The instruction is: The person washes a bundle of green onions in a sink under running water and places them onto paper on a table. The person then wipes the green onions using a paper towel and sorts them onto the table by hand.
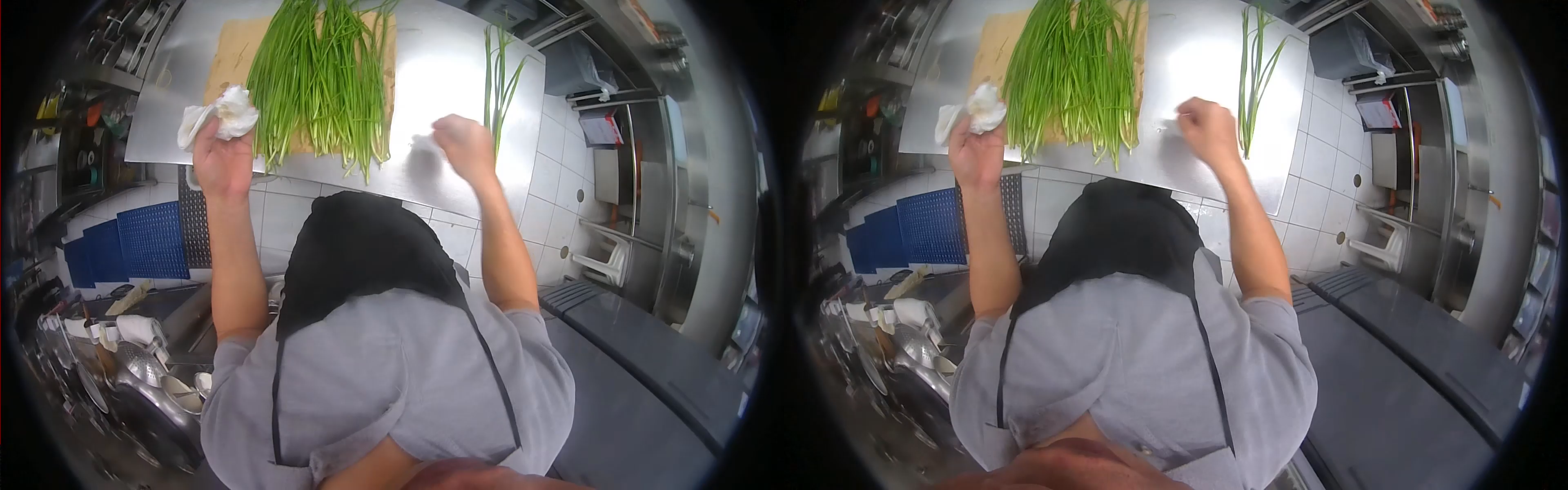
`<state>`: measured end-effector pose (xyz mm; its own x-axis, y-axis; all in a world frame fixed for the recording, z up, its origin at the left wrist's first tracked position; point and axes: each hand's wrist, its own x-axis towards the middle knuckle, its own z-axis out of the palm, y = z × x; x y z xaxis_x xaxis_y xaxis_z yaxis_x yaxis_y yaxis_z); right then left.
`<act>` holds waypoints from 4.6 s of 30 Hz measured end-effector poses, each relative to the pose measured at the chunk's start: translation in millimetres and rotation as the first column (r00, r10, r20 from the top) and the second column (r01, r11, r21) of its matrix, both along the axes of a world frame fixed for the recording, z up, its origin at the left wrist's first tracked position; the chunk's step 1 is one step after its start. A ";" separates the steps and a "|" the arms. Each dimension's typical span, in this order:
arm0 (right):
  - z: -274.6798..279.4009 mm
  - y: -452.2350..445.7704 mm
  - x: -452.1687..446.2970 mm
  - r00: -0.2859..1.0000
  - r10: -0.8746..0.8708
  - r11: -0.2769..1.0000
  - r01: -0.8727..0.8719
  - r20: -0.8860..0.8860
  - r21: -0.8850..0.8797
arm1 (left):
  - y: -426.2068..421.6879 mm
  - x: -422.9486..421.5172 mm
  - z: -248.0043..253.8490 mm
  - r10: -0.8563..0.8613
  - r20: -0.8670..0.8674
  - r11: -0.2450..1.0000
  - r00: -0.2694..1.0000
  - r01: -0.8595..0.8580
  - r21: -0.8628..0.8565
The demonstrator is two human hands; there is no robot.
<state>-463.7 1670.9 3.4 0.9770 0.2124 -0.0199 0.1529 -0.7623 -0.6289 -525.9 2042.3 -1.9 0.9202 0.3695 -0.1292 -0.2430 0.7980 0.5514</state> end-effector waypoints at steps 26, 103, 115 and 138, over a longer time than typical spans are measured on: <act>17.2 129.4 19.9 0.999 0.034 0.984 -0.026 -0.042 0.178 | -3.3 -22.3 1.5 0.063 -0.177 0.989 0.982 -0.038 0.143; 46.9 158.5 10.3 0.968 0.241 0.764 -0.148 -0.066 0.628 | -76.4 15.5 19.3 -0.290 0.308 0.951 0.906 0.308 -0.009; 53.1 148.9 -4.0 0.980 0.194 0.847 -0.188 0.042 0.497 | -94.0 18.1 35.3 -0.262 0.068 0.961 0.963 0.254 0.107; 129.7 -23.1 -29.9 0.959 0.234 0.928 -0.173 -0.158 0.329 | 9.0 78.0 -1.2 -0.142 0.205 0.983 0.969 0.162 -0.084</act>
